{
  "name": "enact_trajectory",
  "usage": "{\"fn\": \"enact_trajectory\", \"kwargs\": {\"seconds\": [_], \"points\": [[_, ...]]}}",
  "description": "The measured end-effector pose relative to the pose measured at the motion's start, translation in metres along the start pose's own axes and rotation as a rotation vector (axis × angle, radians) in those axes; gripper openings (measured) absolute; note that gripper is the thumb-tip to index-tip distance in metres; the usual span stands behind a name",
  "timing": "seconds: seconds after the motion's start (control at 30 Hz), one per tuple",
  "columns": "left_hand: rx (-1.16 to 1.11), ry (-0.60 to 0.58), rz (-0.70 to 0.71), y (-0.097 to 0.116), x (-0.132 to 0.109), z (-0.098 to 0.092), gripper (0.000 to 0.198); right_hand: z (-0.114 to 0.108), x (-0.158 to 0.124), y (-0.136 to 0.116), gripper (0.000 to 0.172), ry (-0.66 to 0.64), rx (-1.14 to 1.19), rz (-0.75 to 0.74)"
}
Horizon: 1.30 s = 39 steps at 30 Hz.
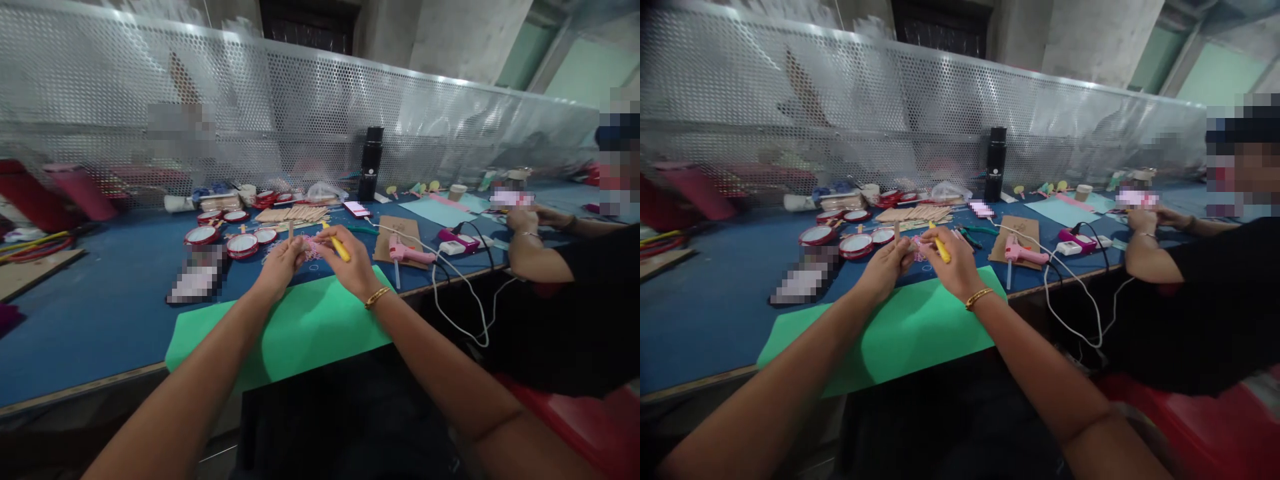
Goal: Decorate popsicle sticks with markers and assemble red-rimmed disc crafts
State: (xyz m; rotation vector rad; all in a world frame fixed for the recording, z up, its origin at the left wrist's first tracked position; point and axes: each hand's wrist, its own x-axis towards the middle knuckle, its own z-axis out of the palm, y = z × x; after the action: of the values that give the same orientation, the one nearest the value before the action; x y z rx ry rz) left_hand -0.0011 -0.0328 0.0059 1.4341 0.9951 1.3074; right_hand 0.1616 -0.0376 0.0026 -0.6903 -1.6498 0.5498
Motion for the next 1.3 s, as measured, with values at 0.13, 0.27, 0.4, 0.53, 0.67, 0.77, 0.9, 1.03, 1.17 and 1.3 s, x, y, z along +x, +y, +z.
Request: {"fn": "enact_trajectory", "kwargs": {"seconds": [0.13, 0.27, 0.4, 0.53, 0.67, 0.77, 0.9, 1.03, 1.17, 1.3], "points": [[-0.008, -0.078, -0.047, 0.001, -0.003, 0.003, 0.042, 0.011, -0.004, 0.006, 0.018, -0.06, -0.177, -0.137], [-0.022, -0.023, -0.081, -0.002, 0.0, 0.003, 0.033, -0.003, 0.003, 0.018, 0.017, -0.05, -0.334, -0.064], [-0.05, 0.084, -0.114, -0.006, 0.005, 0.0, 0.02, -0.025, 0.025, 0.033, 0.022, -0.064, -0.709, 0.073], [-0.04, 0.11, -0.132, -0.009, 0.008, 0.0, 0.015, -0.025, 0.041, 0.048, 0.023, -0.143, -0.833, 0.145], [-0.011, 0.145, -0.086, -0.011, 0.009, -0.002, 0.016, -0.013, 0.047, 0.057, 0.02, -0.212, -0.894, 0.195], [0.025, 0.165, -0.045, -0.011, 0.008, -0.006, 0.016, -0.012, 0.048, 0.057, 0.012, -0.242, -0.87, 0.186], [0.064, 0.145, -0.052, -0.009, 0.005, -0.008, 0.022, -0.021, 0.051, 0.049, 0.014, -0.157, -0.821, 0.151], [0.102, 0.041, -0.143, -0.009, 0.007, -0.007, 0.031, -0.021, 0.052, 0.038, 0.028, -0.029, -0.58, 0.026], [0.166, -0.059, -0.237, -0.011, 0.014, -0.013, 0.031, -0.007, 0.044, 0.031, 0.026, 0.059, -0.172, 0.005], [0.221, -0.095, -0.282, -0.014, 0.018, -0.022, 0.029, 0.006, 0.03, 0.03, 0.017, 0.06, -0.008, 0.115]]}}
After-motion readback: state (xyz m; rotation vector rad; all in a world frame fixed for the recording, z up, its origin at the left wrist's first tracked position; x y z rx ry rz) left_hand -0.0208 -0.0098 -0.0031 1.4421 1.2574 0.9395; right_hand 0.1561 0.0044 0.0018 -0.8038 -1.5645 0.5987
